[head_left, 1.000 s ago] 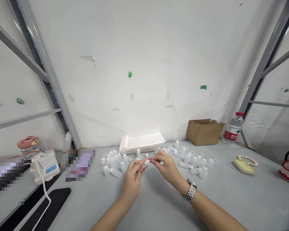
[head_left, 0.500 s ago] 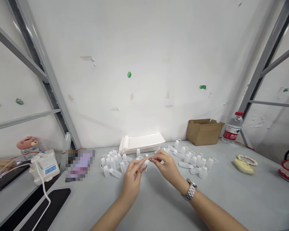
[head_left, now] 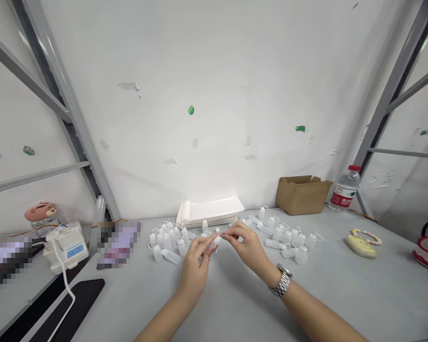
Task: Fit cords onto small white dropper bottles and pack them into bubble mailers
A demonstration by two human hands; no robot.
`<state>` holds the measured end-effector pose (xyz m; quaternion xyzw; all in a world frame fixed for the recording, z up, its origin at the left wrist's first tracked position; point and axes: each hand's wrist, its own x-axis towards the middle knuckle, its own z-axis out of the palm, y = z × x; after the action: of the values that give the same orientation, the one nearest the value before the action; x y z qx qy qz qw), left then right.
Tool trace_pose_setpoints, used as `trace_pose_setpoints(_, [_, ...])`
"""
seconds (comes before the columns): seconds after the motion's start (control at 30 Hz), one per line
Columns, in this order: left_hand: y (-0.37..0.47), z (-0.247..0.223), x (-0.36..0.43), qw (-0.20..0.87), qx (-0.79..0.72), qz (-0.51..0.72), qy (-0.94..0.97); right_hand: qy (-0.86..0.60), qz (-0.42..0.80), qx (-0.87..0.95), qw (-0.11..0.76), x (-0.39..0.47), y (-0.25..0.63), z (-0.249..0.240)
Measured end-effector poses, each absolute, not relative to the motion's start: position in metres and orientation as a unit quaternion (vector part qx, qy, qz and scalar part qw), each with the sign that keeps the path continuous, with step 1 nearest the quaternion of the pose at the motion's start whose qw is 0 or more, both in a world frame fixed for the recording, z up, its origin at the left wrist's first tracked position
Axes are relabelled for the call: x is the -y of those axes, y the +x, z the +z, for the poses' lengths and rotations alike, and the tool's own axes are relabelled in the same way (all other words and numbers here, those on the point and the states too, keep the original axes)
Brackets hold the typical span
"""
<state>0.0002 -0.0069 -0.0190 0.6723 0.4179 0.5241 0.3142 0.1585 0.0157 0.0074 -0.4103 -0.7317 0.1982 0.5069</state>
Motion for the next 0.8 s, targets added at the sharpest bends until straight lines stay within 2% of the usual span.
trace_pose_setpoints(0.8, [0.0006,-0.017,0.0073,0.304,-0.423,0.523,0.675,-0.392,0.158,0.756,0.499,-0.0181,0.1602,0.0041])
